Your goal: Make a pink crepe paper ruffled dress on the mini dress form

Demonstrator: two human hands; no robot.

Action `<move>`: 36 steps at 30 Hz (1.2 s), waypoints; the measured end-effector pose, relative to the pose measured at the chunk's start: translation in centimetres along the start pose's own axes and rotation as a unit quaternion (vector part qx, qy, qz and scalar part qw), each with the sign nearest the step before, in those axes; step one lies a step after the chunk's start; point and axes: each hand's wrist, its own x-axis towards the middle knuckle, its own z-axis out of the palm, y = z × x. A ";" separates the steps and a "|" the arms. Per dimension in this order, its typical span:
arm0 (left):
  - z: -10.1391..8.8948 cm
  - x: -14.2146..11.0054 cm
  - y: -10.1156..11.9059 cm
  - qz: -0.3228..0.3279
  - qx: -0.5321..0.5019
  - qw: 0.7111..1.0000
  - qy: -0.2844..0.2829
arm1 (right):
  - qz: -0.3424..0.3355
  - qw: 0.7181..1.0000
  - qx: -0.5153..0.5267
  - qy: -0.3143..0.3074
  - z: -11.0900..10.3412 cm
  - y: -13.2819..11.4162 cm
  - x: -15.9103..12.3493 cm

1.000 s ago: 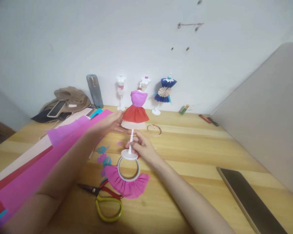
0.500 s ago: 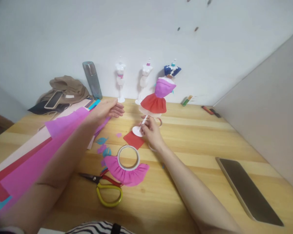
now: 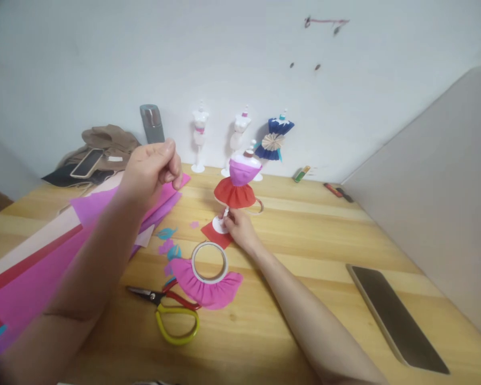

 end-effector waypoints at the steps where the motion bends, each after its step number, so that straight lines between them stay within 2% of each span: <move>1: 0.0 -0.2 0.2 0.007 0.007 1.000 -0.002 | -0.002 1.000 -0.007 0.001 0.0 0.0 0.0; 11: 0.0 -1.3 1.5 0.095 0.008 0.995 -0.023 | -0.018 0.997 -0.065 0.041 0.1 0.4 0.3; 17: 0.9 -2.3 1.7 0.145 0.021 0.989 -0.037 | -0.037 0.996 -0.055 0.054 0.3 0.3 0.4; 23: 2.4 -4.7 3.5 0.235 0.096 0.966 -0.058 | -0.050 0.997 -0.060 0.020 1.1 -1.1 -0.2; 27: 4.1 -6.9 4.7 0.257 0.166 0.952 0.001 | -0.052 0.996 -0.079 0.006 1.5 -1.3 -0.5; 29: 4.7 -8.2 5.3 0.288 0.192 0.938 -0.002 | -0.053 0.995 -0.087 0.014 1.4 -1.2 -0.4; 31: 4.9 -9.2 5.9 0.292 0.237 0.926 0.028 | -0.055 0.994 -0.095 0.022 1.3 -1.2 -0.3; 32: 4.9 -9.4 6.2 0.282 0.261 0.923 0.026 | -0.055 0.993 -0.098 0.025 1.2 -1.3 -0.3; 35: 4.7 -8.8 6.6 0.237 0.328 0.901 -0.154 | -0.053 0.995 -0.088 0.018 1.3 -1.9 -0.5; 36: 4.7 -8.3 6.5 0.201 0.360 0.887 -0.208 | -0.052 0.995 -0.080 0.010 1.4 -2.1 -0.6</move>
